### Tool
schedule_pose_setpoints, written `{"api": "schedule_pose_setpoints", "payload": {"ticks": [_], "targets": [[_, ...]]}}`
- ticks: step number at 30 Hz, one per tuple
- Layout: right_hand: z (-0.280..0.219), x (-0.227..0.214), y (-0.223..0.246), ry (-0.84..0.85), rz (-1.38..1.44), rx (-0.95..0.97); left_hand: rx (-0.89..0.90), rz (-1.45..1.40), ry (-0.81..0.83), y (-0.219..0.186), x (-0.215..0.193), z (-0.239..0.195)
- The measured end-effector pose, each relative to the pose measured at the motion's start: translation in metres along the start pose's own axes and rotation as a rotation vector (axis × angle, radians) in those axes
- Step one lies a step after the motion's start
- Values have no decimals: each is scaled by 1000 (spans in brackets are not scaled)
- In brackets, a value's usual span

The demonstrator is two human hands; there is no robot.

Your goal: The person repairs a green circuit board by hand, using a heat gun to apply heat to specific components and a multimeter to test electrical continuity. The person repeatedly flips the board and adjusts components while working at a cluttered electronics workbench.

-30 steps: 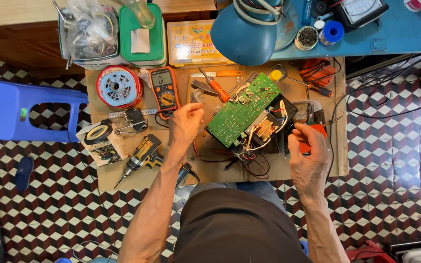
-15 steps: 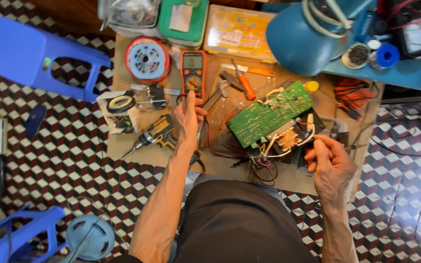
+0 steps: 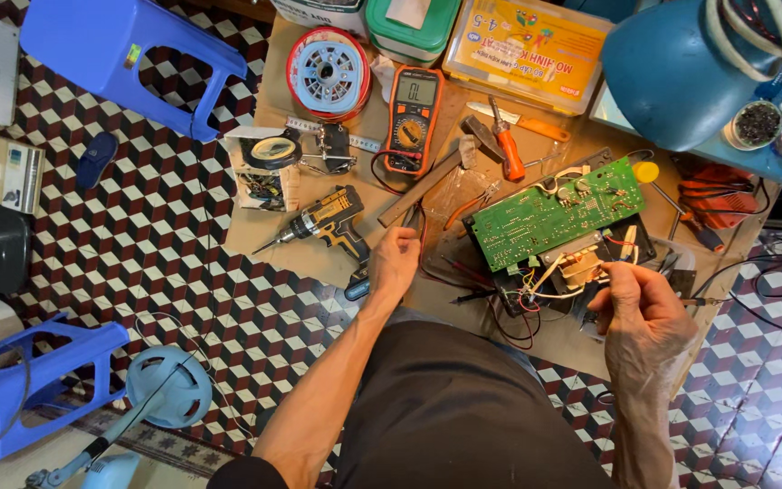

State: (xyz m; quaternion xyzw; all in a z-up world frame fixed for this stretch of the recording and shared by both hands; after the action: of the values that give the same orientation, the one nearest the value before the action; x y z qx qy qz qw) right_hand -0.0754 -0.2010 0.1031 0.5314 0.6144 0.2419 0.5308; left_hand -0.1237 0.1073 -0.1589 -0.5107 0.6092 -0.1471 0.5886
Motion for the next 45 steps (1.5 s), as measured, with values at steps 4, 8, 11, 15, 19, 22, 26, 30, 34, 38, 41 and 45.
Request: {"api": "schedule_pose_setpoints", "payload": {"ticks": [4,8,11,15,19,22,26,30,34,38,41,45], "targets": [[-11,1,1,-12,-81,-17,-71,45,58,21,25,-1],[-23,0,-13,-9,-113,26,-479,-110,327,51,52,-9],[-40,-5,-41,21,-184,172,-268,-55,261,39,49,-11],[-69,39,-104,417,-351,449,-328,-367,230,20,40,-23],[-93,121,-199,582,284,1021,-614,-691,324,8,40,-47],[-80,179,-253,492,694,1204,-697,-711,391,1,31,-39],[-71,209,-289,396,1011,1153,-701,-616,505,4,26,-34],[-103,167,-264,183,1227,1158,-593,-455,469,16,19,-19],[-132,129,-200,162,1512,1057,-571,-252,395,32,24,-9],[-141,95,-175,77,1482,968,-339,36,274,36,17,13],[-157,67,-182,70,1481,845,-368,77,235,44,5,30],[-189,12,-212,66,1560,464,-277,96,233,48,1,31]]}}
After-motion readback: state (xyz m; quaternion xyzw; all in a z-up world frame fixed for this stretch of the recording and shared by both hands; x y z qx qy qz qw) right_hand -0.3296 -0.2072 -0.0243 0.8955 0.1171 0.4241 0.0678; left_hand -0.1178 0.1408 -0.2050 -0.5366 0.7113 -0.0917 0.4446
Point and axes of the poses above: each hand's wrist, its own z-axis towards the middle knuckle, its own x-axis out of the palm, y = z × x, the point moved 6 cm from there along z, towards the middle knuckle, and after that the axes turned 6 degrees about x, right-handed, at the moved point
